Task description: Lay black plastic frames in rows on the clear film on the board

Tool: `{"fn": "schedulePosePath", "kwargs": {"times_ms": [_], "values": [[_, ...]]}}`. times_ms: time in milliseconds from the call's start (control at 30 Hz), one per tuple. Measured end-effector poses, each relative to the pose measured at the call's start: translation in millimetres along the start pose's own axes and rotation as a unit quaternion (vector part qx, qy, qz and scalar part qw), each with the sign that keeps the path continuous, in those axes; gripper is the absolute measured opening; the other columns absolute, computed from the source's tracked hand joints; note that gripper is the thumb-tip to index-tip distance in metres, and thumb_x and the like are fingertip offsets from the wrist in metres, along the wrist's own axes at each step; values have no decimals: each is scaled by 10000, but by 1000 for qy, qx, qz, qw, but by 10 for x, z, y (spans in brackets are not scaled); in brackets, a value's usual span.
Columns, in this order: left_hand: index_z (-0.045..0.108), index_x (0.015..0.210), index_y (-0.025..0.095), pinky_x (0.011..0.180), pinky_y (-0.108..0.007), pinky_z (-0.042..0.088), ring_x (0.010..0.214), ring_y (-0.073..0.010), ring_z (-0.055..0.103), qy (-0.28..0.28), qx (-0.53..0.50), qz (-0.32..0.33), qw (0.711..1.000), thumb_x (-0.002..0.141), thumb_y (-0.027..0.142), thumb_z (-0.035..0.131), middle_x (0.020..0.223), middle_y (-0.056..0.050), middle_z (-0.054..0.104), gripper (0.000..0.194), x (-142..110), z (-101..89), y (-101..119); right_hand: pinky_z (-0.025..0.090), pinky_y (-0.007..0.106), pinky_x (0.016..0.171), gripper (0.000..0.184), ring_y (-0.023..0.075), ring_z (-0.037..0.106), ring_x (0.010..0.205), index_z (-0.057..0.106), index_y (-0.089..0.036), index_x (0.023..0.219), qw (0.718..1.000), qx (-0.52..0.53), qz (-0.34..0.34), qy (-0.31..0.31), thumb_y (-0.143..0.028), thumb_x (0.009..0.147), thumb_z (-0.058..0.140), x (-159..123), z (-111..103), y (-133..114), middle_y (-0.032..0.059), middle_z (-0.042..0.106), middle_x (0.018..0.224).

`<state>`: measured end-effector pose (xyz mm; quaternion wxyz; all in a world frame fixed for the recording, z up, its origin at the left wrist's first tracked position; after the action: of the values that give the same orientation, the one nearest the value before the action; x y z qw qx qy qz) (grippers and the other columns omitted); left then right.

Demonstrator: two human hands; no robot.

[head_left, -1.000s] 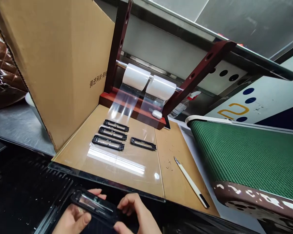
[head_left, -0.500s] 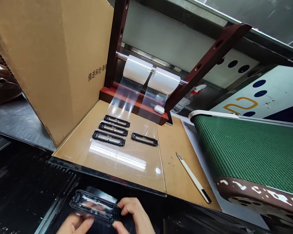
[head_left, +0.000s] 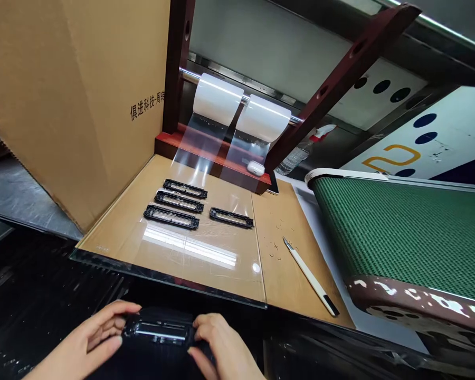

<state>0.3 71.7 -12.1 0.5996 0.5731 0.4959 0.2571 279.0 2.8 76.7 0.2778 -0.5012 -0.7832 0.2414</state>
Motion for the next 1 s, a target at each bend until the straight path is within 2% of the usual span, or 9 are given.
{"fn": "schedulePosePath", "kwargs": {"times_ms": [100,167,333,533,633,767,867,933,1000], "values": [[583,1285,395,1017,-380,451,1220,-274,583,-58,182,92,977,730,438,736,1349,-31,609,578,20,21,26,554,294,755,312,192,628,880,443,-246,1077,998,25,42,-27,-104,843,594,40,-5,5,51,616,1026],[561,1298,397,992,-337,465,1188,-246,609,-55,246,137,958,771,408,707,1311,-36,627,547,35,49,80,551,296,777,352,190,626,881,455,-238,1077,995,40,82,-50,-88,810,631,53,-11,12,48,612,1022],[607,1212,384,864,-207,522,989,-192,706,-13,256,223,940,836,398,647,1114,-15,704,378,43,90,209,547,306,790,344,195,623,885,483,-216,1072,988,53,116,-83,-90,801,652,48,-10,37,55,615,1018],[628,1169,388,892,-213,518,1012,-200,693,6,271,207,940,820,434,663,1126,-2,698,354,-23,86,53,565,309,755,288,206,634,873,511,-193,1037,994,23,65,-89,-71,804,629,118,71,44,72,640,1010],[637,1158,386,925,-232,511,1046,-208,673,53,260,191,945,802,442,677,1135,5,692,363,-63,-70,-275,575,316,822,369,212,645,945,513,-190,1108,997,15,44,-66,-47,786,625,176,129,61,77,651,1063],[647,1072,306,984,-405,494,1032,-281,645,256,235,102,932,723,582,682,1087,-38,671,447,-240,-630,-881,545,365,967,518,238,614,1143,405,-178,1327,999,-29,15,-6,-96,850,592,204,165,152,127,627,1233],[612,1022,232,890,-528,516,931,-323,629,371,234,20,898,695,718,596,1020,-91,633,586,-508,-972,-1397,557,381,954,422,248,642,1123,404,-161,1329,997,-75,10,5,-159,923,518,206,202,247,156,643,1222],[595,985,206,787,-552,535,834,-319,620,420,224,-33,879,663,798,541,949,-102,617,677,-673,-1036,-1774,570,390,930,381,260,655,1109,413,-147,1323,995,-102,4,7,-201,952,484,206,231,285,175,657,1198],[587,959,192,792,-532,532,842,-297,620,434,210,-59,874,659,825,516,939,-101,616,705,-768,-964,-2147,581,390,906,374,268,662,1100,414,-132,1325,992,-124,-2,15,-232,968,466,203,253,298,191,668,1178]]}}
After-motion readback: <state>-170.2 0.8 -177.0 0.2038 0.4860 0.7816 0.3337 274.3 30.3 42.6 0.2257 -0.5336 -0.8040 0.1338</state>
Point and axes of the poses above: each hand's wrist, its own x-axis towards the middle knuckle, its own z-axis out of the palm, y = z × x, the point moved 3 cm from there along x, towards the middle knuckle
